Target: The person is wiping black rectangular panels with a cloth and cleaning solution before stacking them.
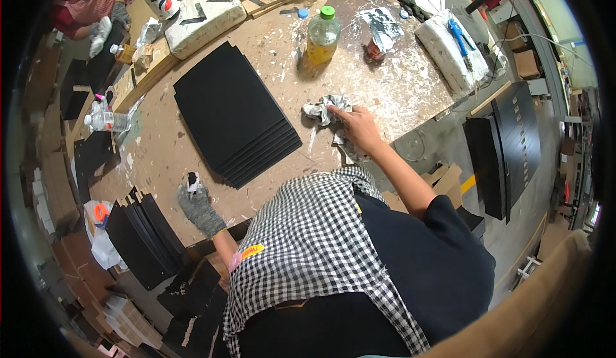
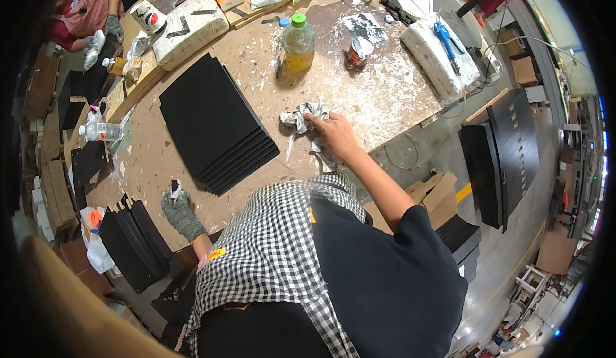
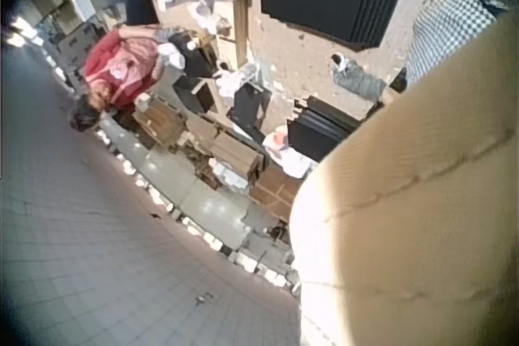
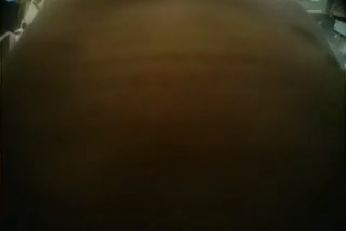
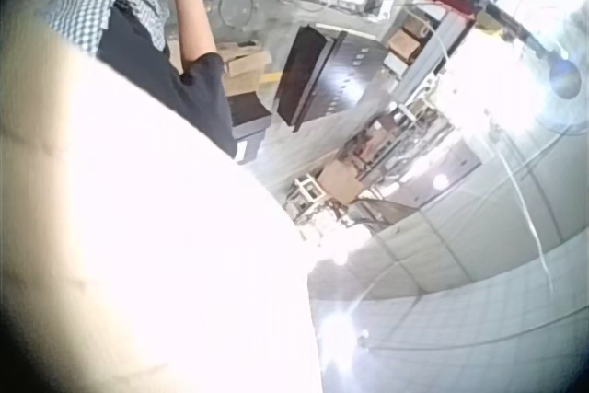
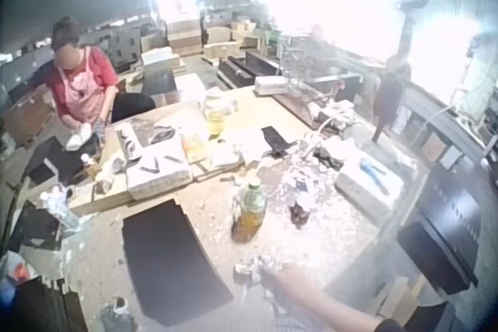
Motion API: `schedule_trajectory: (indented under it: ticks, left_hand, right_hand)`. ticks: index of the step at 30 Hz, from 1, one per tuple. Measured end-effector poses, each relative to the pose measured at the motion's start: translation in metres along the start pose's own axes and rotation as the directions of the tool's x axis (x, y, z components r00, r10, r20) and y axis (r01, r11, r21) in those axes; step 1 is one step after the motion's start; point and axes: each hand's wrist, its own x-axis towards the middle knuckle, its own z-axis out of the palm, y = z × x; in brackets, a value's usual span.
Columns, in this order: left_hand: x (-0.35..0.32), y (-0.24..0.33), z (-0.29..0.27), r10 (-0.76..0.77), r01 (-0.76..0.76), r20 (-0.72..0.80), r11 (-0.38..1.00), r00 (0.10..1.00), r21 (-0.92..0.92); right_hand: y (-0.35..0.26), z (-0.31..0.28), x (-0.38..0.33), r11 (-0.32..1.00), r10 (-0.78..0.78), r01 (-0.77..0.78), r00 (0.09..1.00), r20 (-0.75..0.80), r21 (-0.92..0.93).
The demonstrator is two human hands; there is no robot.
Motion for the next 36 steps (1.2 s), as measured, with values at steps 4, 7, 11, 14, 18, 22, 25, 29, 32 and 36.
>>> schedule_trajectory:
  ticks: [4, 7, 11, 14, 18, 22, 25, 29, 32, 36]
  left_hand:
    - [-0.008, -0.005, 0.010, 0.104, -0.103, 0.004, 0.983, 0.995, 0.151]
    - [-0.006, -0.022, 0.002, 0.090, -0.088, 0.003, 0.965, 0.996, 0.247]
    - [-0.010, -0.035, -0.004, 0.132, -0.123, 0.008, 0.892, 0.991, 0.434]
    - [-0.013, -0.046, -0.008, 0.174, -0.171, 0.031, 0.890, 0.984, 0.422]
    - [-0.015, -0.045, -0.011, 0.225, -0.242, 0.093, 0.857, 0.970, 0.456]
    - [-0.015, -0.051, -0.018, 0.357, -0.343, 0.112, 0.692, 0.927, 0.635]
    - [-0.013, -0.054, -0.024, 0.315, -0.294, 0.061, 0.772, 0.947, 0.564]
    - [-0.013, -0.056, -0.027, 0.318, -0.311, 0.100, 0.730, 0.943, 0.608]
    - [-0.013, -0.057, -0.028, 0.325, -0.316, 0.095, 0.739, 0.941, 0.595]
    - [-0.019, -0.052, -0.024, 0.392, -0.365, 0.108, 0.675, 0.914, 0.641]
  right_hand:
    - [-0.004, 0.003, 0.000, 0.986, 0.020, -0.014, 0.999, -0.033, 0.165]
    - [-0.005, 0.005, 0.001, 0.990, 0.052, -0.048, 0.998, -0.026, 0.136]
    - [-0.013, -0.012, -0.003, 0.998, -0.012, 0.019, 0.994, -0.109, 0.061]
    - [-0.015, -0.015, -0.004, 0.997, -0.070, 0.073, 0.992, -0.107, 0.024]
    - [-0.012, -0.006, -0.006, 0.997, -0.074, 0.076, 0.987, -0.140, 0.010]
    - [-0.002, 0.004, -0.006, 0.812, 0.213, -0.096, 0.967, -0.138, 0.575]
    - [-0.007, -0.008, 0.002, 0.264, 0.427, -0.016, 0.899, -0.102, 0.964]
    - [-0.006, -0.012, 0.005, 0.162, 0.433, -0.013, 0.900, -0.059, 0.987]
    - [-0.005, -0.014, 0.006, 0.228, 0.456, -0.059, 0.888, -0.053, 0.972]
    - [0.011, 0.010, 0.003, 0.946, 0.289, -0.311, 0.936, -0.200, -0.091]
